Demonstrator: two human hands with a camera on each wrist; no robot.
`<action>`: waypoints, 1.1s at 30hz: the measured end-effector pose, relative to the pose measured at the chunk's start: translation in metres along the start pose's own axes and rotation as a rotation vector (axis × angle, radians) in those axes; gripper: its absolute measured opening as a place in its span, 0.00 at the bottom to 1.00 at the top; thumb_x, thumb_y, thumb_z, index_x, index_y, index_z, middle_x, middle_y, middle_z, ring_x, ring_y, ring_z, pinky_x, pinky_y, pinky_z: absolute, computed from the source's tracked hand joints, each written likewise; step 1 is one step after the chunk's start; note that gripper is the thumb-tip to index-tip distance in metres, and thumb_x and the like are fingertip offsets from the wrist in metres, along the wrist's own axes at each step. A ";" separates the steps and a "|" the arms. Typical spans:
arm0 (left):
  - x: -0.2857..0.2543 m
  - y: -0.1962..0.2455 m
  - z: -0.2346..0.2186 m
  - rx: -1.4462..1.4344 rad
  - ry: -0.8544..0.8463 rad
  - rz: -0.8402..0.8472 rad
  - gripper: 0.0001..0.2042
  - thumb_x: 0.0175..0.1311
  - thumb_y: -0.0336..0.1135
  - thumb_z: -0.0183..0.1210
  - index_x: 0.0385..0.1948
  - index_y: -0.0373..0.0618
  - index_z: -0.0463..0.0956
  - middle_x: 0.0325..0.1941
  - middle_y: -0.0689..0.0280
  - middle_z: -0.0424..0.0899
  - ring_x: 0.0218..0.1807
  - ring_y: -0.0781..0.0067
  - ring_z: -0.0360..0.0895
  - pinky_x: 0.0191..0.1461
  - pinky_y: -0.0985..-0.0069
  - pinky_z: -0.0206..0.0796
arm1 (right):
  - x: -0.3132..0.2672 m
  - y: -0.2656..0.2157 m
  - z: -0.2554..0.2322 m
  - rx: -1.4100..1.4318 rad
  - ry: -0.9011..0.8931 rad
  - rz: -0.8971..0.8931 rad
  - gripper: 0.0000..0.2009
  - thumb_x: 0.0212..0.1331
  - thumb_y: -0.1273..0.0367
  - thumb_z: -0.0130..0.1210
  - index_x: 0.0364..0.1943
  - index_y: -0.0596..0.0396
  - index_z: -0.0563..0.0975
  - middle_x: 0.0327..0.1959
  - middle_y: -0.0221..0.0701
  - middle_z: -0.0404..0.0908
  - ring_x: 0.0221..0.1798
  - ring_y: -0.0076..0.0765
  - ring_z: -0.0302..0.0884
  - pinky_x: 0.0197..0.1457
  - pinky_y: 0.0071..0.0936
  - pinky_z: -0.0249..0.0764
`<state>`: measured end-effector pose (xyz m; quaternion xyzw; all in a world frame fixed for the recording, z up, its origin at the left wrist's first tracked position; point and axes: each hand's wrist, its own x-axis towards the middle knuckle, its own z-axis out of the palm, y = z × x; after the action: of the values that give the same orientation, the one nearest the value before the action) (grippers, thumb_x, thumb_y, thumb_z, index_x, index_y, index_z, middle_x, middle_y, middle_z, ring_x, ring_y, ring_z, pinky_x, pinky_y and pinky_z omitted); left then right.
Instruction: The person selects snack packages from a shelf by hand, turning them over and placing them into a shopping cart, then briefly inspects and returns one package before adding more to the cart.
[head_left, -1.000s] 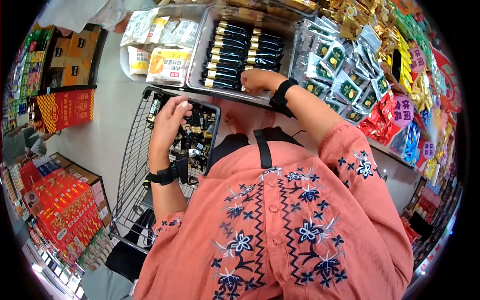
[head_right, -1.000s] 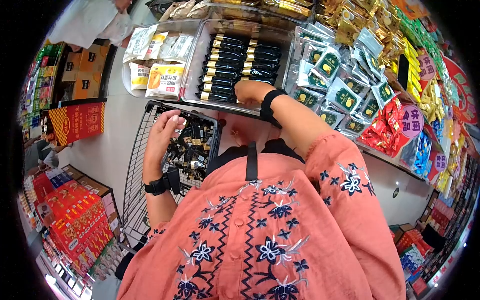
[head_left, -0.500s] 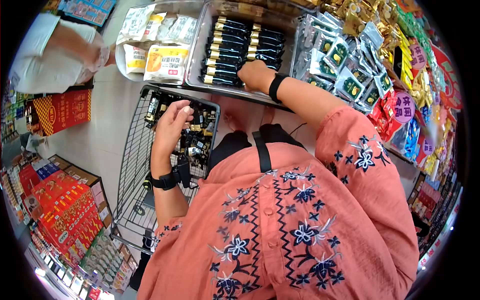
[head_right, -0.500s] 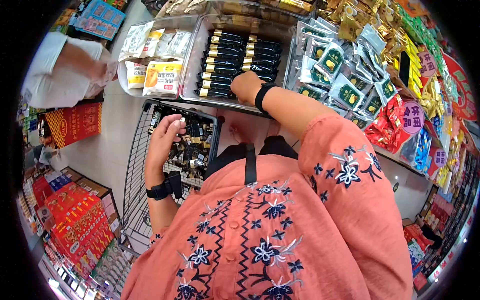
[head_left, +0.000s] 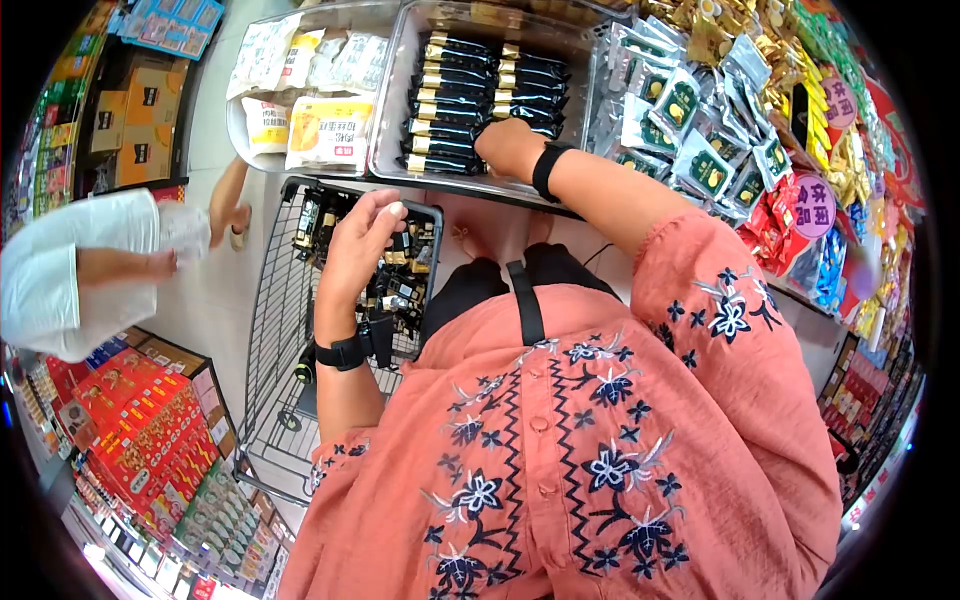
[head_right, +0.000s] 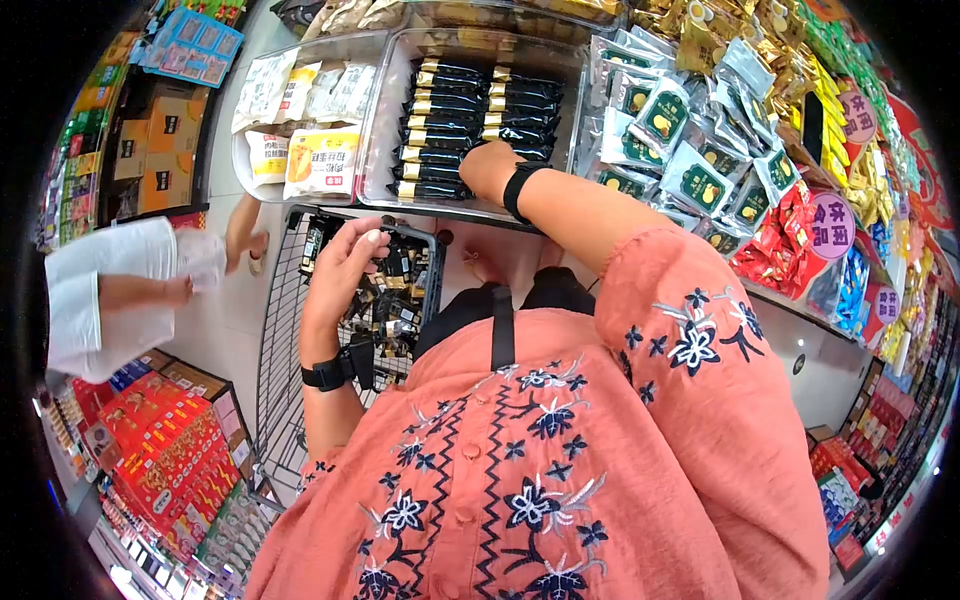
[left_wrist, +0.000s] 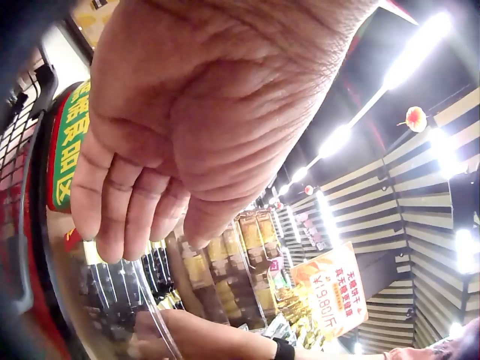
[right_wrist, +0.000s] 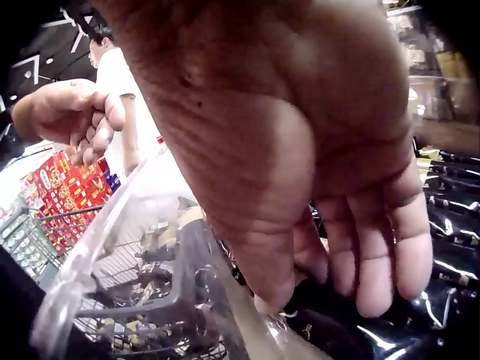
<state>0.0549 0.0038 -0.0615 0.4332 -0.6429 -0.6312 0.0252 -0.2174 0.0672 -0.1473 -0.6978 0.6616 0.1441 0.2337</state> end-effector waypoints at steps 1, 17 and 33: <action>0.002 -0.001 0.001 0.011 -0.007 0.004 0.18 0.75 0.41 0.53 0.58 0.40 0.74 0.48 0.63 0.85 0.47 0.78 0.81 0.47 0.80 0.71 | -0.001 -0.002 0.000 0.000 0.016 0.003 0.08 0.49 0.71 0.65 0.33 0.56 0.87 0.35 0.42 0.87 0.42 0.50 0.86 0.45 0.40 0.81; 0.005 -0.007 -0.003 -0.024 0.026 -0.023 0.18 0.73 0.41 0.55 0.57 0.40 0.75 0.45 0.65 0.85 0.45 0.79 0.80 0.46 0.79 0.71 | -0.001 0.016 -0.001 0.147 -0.061 0.065 0.11 0.51 0.70 0.64 0.38 0.60 0.85 0.37 0.43 0.87 0.42 0.50 0.86 0.44 0.40 0.82; 0.003 -0.012 -0.007 -0.028 0.039 -0.002 0.19 0.73 0.43 0.55 0.58 0.39 0.74 0.45 0.65 0.85 0.44 0.79 0.80 0.44 0.80 0.70 | -0.006 0.035 -0.013 0.230 -0.454 0.280 0.12 0.49 0.75 0.57 0.38 0.60 0.87 0.40 0.43 0.87 0.40 0.54 0.86 0.38 0.47 0.79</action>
<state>0.0632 -0.0013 -0.0711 0.4455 -0.6330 -0.6317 0.0432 -0.2537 0.0650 -0.1379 -0.5182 0.6943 0.2515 0.4315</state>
